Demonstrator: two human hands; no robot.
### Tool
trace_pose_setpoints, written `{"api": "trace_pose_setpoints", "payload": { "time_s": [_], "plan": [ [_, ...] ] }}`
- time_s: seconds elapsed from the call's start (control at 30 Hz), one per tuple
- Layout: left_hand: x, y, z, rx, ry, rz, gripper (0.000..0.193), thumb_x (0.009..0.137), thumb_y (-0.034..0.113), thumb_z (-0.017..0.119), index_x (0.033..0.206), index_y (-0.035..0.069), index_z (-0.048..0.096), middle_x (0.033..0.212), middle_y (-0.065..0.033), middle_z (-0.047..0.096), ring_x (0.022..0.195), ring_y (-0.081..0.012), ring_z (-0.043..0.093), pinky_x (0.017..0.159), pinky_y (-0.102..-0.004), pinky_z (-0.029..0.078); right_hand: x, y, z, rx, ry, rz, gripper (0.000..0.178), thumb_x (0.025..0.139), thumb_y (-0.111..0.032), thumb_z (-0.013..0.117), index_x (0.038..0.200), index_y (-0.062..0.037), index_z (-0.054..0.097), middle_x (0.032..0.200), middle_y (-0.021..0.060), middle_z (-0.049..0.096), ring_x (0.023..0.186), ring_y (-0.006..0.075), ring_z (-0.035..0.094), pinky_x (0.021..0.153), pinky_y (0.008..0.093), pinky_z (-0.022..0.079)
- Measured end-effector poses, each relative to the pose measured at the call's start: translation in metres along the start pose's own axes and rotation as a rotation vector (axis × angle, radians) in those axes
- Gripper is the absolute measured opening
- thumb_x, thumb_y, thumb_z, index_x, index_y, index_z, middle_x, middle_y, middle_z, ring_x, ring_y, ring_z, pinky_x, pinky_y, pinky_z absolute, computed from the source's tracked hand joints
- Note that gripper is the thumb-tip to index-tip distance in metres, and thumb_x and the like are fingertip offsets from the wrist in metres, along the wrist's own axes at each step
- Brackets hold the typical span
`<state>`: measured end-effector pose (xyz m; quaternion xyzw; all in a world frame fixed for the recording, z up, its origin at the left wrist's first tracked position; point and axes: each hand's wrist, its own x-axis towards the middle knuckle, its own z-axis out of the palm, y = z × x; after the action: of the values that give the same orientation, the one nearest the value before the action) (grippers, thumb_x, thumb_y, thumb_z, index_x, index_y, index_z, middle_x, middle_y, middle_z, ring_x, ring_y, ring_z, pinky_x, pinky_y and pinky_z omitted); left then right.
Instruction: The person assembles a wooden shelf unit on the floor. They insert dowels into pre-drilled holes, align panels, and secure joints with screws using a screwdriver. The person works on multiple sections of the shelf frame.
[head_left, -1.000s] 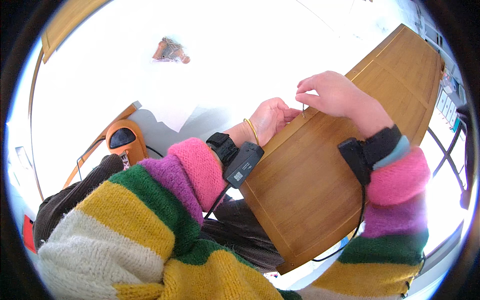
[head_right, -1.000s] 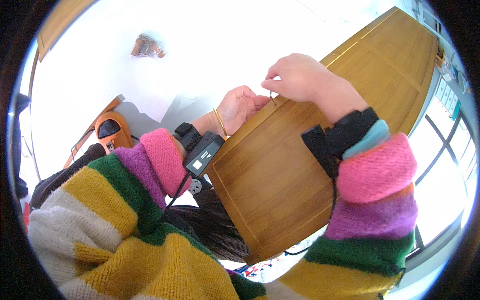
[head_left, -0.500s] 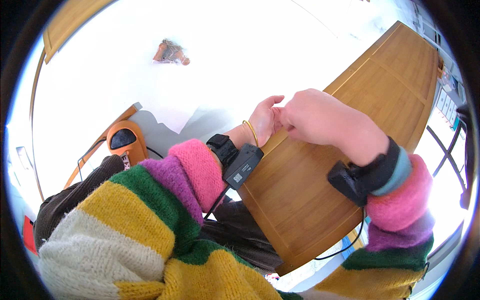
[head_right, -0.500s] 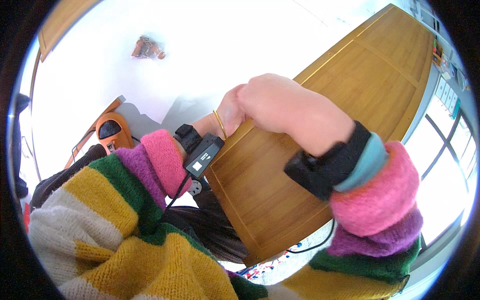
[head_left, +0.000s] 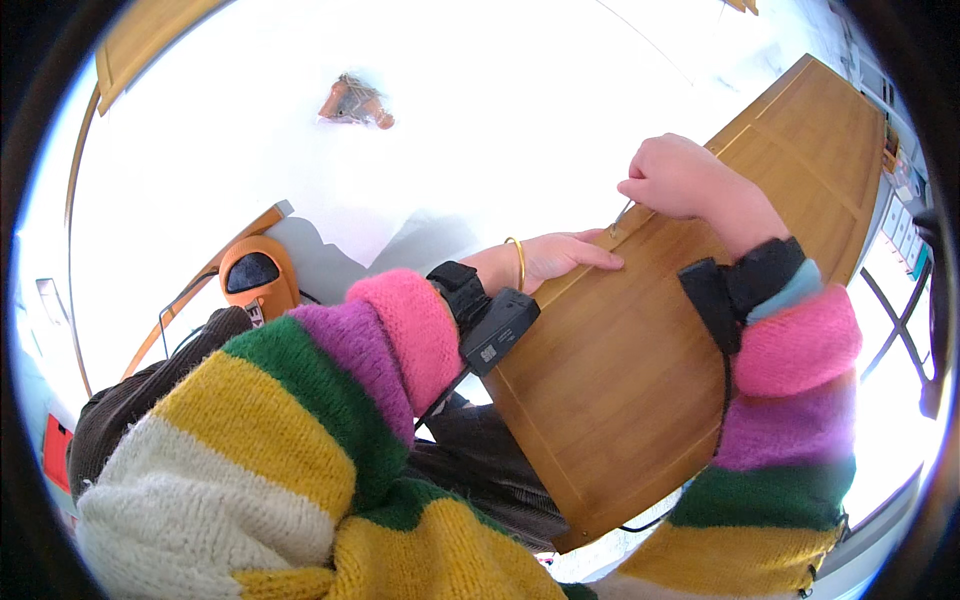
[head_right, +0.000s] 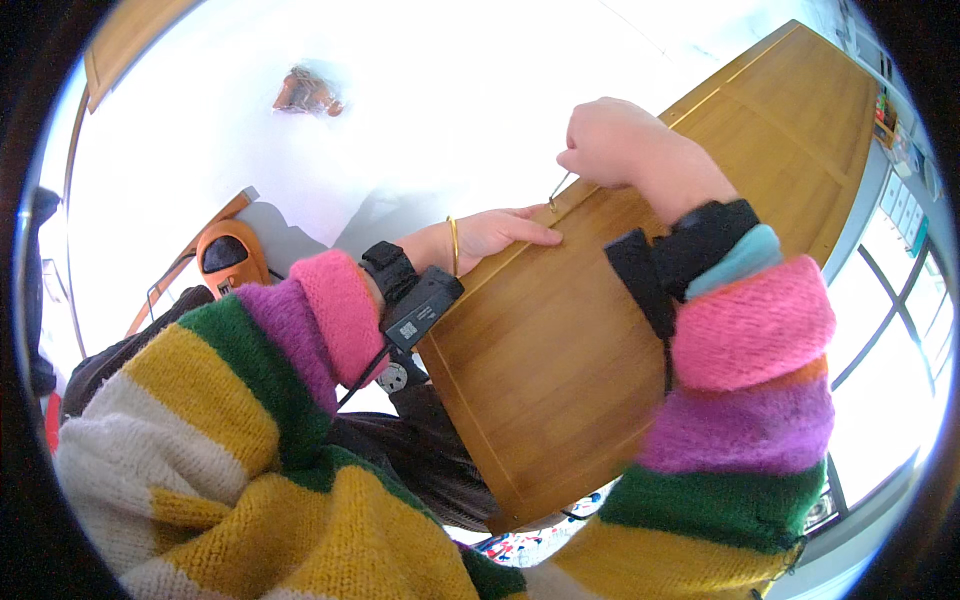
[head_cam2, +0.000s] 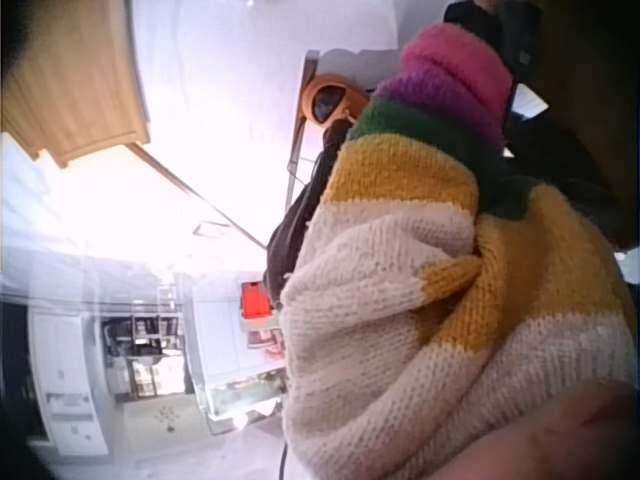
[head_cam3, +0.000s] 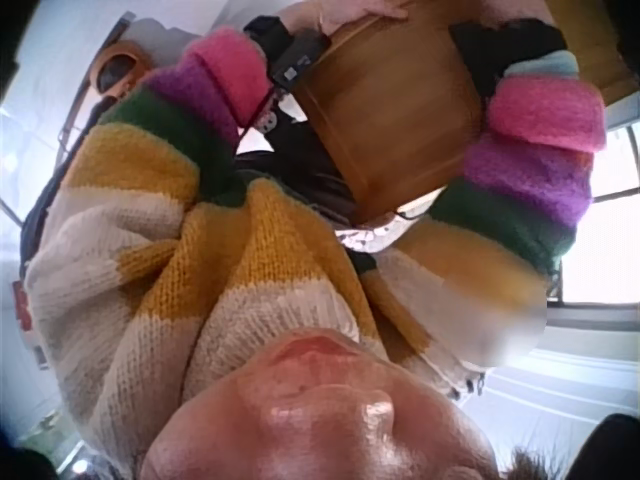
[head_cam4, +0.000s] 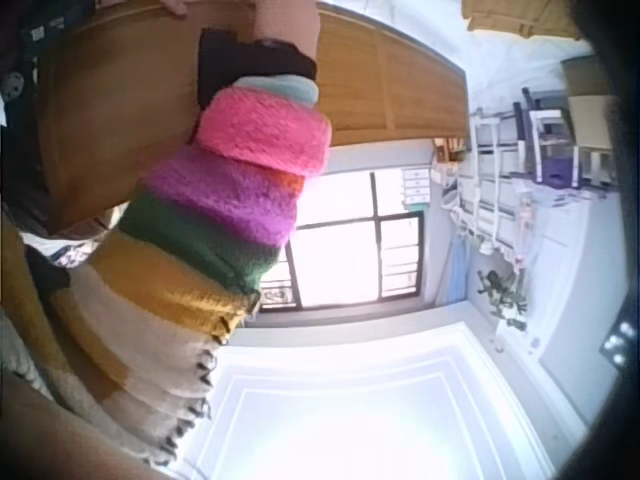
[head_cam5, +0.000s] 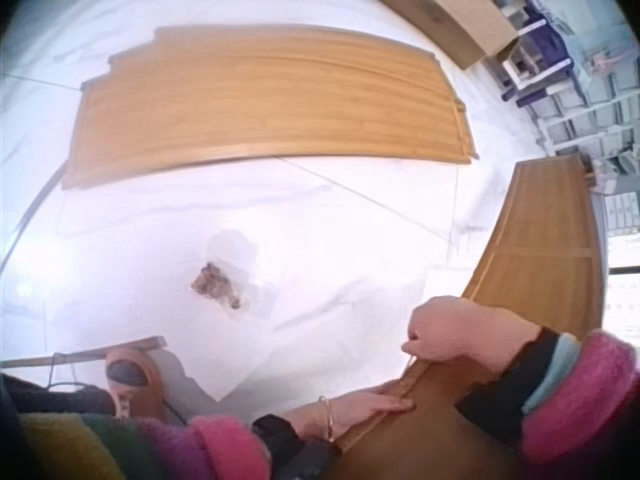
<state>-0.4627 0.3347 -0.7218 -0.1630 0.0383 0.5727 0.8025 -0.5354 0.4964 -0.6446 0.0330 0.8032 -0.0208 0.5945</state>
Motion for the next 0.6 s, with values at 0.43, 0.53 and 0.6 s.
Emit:
{"api": "trace_pose_setpoints", "payload": {
  "time_s": [0.43,0.53,0.6],
  "plan": [
    [0.004,-0.006,-0.005,0.472,-0.043,0.017,0.053,0.081,0.02,0.065,0.127,0.004,0.044,0.117,-0.0096,0.056,0.107,-0.0164,0.053,0.09,-0.0325,0.044,-0.039,-0.042,0.0,0.17,-0.364,-0.311,0.021,0.072,-0.02,0.06,0.067,-0.0003,0.063,0.065,0.018,0.06,0.066,0.0304,0.06,0.062,0.0375,0.048],
    [0.002,-0.008,-0.005,0.298,-0.09,-0.046,0.063,0.074,0.023,0.072,0.127,0.006,0.043,0.115,-0.0097,0.056,0.103,-0.0183,0.054,0.09,-0.0326,0.043,-0.01,-0.056,0.005,0.066,-0.179,-0.39,0.018,0.071,-0.018,0.062,0.069,-0.0005,0.064,0.066,0.0161,0.061,0.066,0.0283,0.06,0.061,0.0363,0.048],
    [-0.001,-0.01,-0.005,0.271,-0.056,0.022,0.067,0.074,0.02,0.07,0.13,0.005,0.038,0.116,-0.0094,0.055,0.103,-0.0175,0.055,0.089,-0.0323,0.044,0.012,-0.06,0.012,0.131,-0.103,-0.426,0.015,0.069,-0.016,0.063,0.071,-0.0008,0.064,0.069,0.0147,0.063,0.067,0.028,0.061,0.062,0.0359,0.048]
  ]
}}
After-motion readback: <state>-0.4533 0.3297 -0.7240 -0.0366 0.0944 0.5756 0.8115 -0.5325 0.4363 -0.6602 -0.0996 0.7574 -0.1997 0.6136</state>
